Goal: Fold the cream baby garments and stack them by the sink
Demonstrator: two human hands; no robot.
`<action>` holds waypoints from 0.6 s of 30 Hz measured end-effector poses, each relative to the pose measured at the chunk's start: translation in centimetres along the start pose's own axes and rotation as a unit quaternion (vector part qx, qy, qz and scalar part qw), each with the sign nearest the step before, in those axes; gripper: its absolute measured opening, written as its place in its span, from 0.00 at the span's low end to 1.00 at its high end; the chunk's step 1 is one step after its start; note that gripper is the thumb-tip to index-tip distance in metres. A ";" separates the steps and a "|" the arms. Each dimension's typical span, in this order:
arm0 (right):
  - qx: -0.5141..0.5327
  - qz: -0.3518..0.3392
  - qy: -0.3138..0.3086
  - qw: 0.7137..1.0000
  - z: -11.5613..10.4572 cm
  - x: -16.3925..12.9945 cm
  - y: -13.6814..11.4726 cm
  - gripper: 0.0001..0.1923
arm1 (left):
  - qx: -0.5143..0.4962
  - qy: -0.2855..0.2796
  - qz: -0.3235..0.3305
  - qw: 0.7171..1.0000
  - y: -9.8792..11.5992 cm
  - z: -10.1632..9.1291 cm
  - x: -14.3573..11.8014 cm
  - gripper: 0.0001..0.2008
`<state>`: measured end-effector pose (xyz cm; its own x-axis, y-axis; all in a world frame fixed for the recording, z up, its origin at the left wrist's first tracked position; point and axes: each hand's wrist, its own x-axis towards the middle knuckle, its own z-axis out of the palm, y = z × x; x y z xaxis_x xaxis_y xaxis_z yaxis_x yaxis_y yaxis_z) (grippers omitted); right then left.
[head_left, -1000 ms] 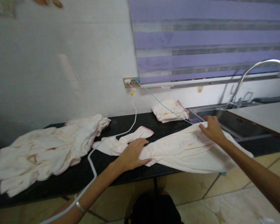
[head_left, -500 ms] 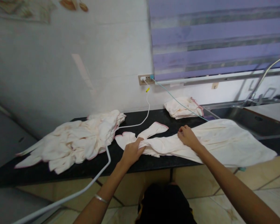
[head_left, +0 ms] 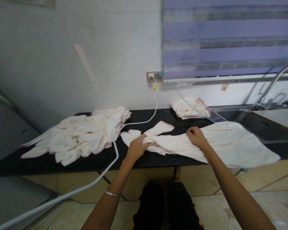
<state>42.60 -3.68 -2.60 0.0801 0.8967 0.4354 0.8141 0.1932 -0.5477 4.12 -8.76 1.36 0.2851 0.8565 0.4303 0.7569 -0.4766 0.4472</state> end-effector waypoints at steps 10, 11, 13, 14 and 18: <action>0.002 -0.026 0.008 1.000 0.1 0.1 0.3 0.10 | -0.047 -0.026 0.004 0.999 -0.6 -0.4 0.7 0.14; 0.001 -0.027 0.009 1.000 0.2 0.1 0.3 0.10 | -0.042 -0.040 0.001 0.998 -0.6 -0.9 1.1 0.16; 0.000 -0.028 0.010 1.000 0.2 0.1 0.4 0.10 | -0.034 -0.084 0.018 0.996 -0.5 -2.1 2.0 0.15; -0.001 -0.029 0.010 1.000 0.3 0.1 0.4 0.10 | -0.036 -0.119 0.031 0.992 -0.4 -2.8 2.6 0.15; 0.001 -0.035 0.014 0.999 0.4 0.1 0.5 0.10 | -0.084 -0.348 -0.022 0.934 -0.3 -6.0 4.8 0.25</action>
<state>42.80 -3.31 -3.14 0.0387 0.8689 0.4935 0.8170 0.2568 -0.5162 1.70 -5.71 7.98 0.6126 0.7700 -0.1784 0.6908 -0.4119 0.5943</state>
